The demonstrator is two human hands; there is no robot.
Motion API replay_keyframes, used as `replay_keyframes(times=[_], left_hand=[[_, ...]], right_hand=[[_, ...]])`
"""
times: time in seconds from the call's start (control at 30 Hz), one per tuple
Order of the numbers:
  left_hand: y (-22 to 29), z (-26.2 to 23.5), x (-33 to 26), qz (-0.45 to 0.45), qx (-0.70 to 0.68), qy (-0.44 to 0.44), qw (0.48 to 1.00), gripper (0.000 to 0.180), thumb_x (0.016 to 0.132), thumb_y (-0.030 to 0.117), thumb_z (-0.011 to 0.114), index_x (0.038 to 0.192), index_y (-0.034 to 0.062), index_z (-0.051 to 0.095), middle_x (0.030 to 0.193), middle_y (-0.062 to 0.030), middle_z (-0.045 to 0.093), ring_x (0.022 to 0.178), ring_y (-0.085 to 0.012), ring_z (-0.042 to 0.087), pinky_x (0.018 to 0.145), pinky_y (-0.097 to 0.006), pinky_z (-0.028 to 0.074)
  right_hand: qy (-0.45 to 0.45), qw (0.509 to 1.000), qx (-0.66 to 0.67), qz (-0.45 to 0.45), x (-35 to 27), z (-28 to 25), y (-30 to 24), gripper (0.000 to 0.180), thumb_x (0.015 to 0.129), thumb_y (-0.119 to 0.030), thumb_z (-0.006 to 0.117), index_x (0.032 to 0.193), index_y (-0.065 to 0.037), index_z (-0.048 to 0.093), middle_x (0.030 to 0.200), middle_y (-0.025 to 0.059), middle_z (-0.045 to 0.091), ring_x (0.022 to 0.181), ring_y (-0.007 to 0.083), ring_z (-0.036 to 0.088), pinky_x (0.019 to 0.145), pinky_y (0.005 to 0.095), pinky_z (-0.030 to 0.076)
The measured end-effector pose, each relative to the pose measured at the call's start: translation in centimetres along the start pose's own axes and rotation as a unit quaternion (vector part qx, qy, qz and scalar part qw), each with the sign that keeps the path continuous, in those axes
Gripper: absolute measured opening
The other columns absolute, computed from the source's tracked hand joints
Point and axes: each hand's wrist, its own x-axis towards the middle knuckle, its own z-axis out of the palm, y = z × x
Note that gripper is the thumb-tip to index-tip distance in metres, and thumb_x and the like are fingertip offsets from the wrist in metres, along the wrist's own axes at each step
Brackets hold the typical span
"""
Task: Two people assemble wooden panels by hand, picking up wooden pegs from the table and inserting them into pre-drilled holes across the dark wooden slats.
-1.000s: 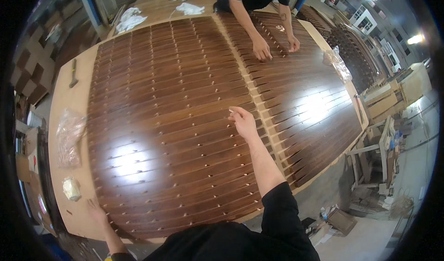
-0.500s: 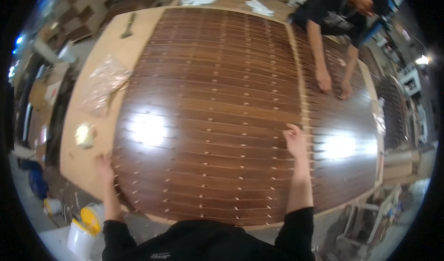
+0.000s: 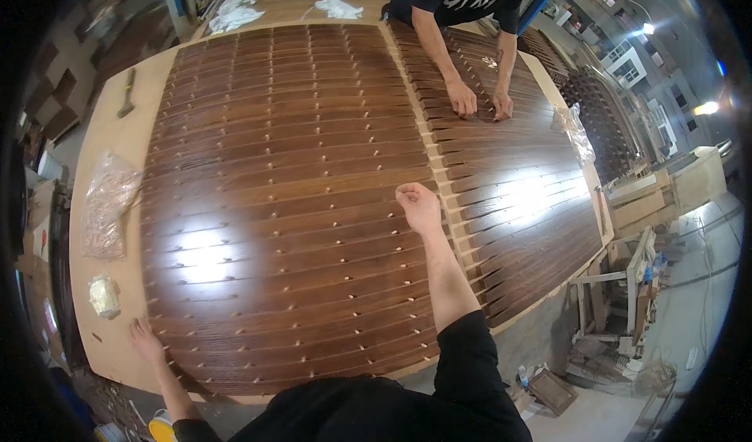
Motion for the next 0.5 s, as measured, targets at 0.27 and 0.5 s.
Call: replay_keyframes(times=[0.27,0.5], left_hand=[[-0.4,0.7,0.5,0.013,-0.02,0.007,1.0,0.057,0.105,0.049,0.043,0.141,0.0055,0.056,0.149,-0.0191,0.05,0.135,-0.0394,0.047,0.11,-0.049,0.037],[-1.1,1.0,0.9,0.028,-0.025,0.011,0.999,0.057,0.105,0.047,0.045,0.14,0.0044,0.056,0.147,-0.0195,0.052,0.133,-0.0399,0.049,0.109,-0.049,0.038]], right_hand=[[-0.032,0.997,0.05,-0.041,0.6,0.8,1.6,0.024,0.089,-0.01,0.07,0.112,-0.004,0.07,0.1,0.0124,0.076,0.091,0.0194,0.074,0.079,0.0321,0.057],[0.014,0.994,-0.1,-0.038,-0.5,2.0,-2.0,0.024,0.086,-0.02,0.074,0.107,-0.009,0.072,0.099,0.0098,0.075,0.092,0.0301,0.072,0.082,0.0404,0.057]])
